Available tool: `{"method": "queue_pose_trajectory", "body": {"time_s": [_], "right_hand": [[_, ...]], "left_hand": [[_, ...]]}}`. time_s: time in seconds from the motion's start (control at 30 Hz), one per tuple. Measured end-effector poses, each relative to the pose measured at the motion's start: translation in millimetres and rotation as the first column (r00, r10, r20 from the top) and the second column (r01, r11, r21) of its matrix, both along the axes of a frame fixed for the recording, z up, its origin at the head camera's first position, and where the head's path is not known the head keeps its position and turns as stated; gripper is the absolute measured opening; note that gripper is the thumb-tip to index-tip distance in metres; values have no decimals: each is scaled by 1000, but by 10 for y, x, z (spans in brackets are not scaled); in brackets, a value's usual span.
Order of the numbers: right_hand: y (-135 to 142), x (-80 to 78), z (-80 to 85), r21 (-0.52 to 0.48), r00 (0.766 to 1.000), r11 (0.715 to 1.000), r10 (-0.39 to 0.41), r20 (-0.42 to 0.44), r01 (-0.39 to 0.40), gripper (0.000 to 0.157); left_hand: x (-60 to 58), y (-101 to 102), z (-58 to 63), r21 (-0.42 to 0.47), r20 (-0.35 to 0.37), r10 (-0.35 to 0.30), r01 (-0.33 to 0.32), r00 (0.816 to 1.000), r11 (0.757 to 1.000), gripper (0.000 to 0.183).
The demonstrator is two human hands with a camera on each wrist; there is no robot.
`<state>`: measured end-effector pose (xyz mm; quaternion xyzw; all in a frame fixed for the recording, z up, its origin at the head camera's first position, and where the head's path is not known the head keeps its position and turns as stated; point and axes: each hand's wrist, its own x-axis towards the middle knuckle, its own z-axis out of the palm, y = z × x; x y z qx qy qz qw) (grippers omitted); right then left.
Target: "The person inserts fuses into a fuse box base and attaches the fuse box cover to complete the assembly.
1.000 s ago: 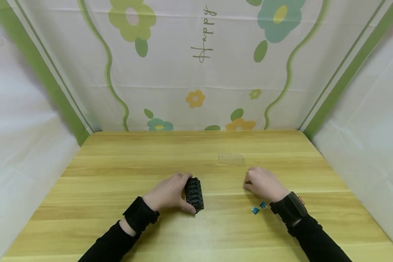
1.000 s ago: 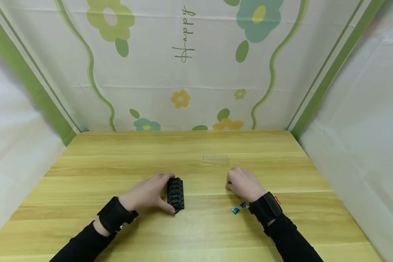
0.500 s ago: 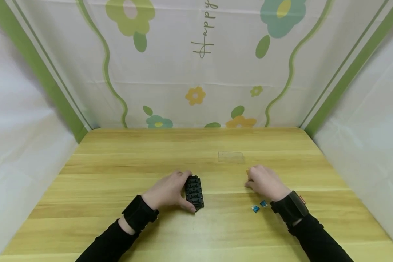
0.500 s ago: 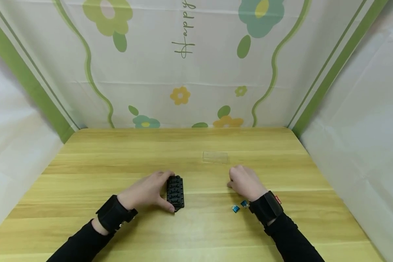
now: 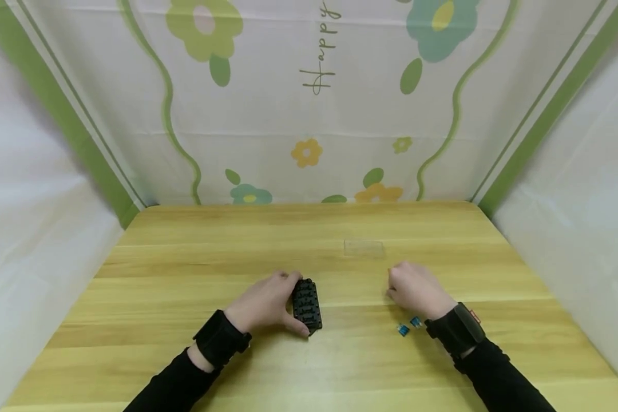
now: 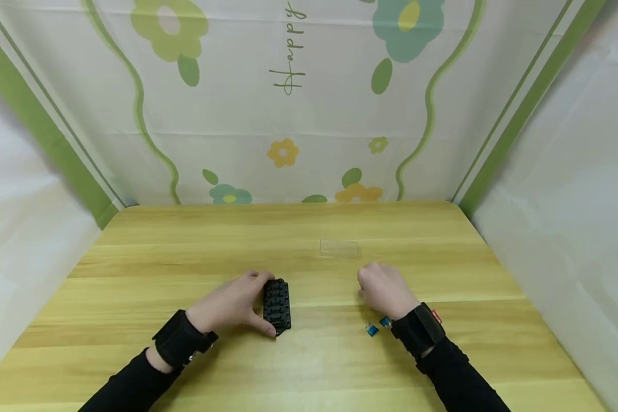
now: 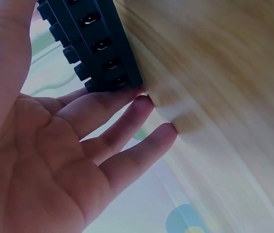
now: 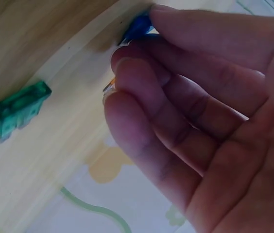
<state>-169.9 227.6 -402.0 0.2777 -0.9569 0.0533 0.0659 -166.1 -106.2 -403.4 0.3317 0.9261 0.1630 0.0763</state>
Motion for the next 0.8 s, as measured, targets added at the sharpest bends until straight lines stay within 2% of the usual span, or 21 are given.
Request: {"method": "queue_pose_trajectory", "body": {"time_s": [0.2, 0.8], "right_hand": [[-13, 11, -41, -1, 999, 1000, 23, -25, -23, 47], [-50, -6, -38, 13, 997, 1000, 14, -75, -13, 44]], "left_hand": [[9, 25, -6, -33, -14, 2, -3, 1000, 999, 120], [-11, 4, -31, -7, -45, 12, -12, 999, 1000, 110]]}}
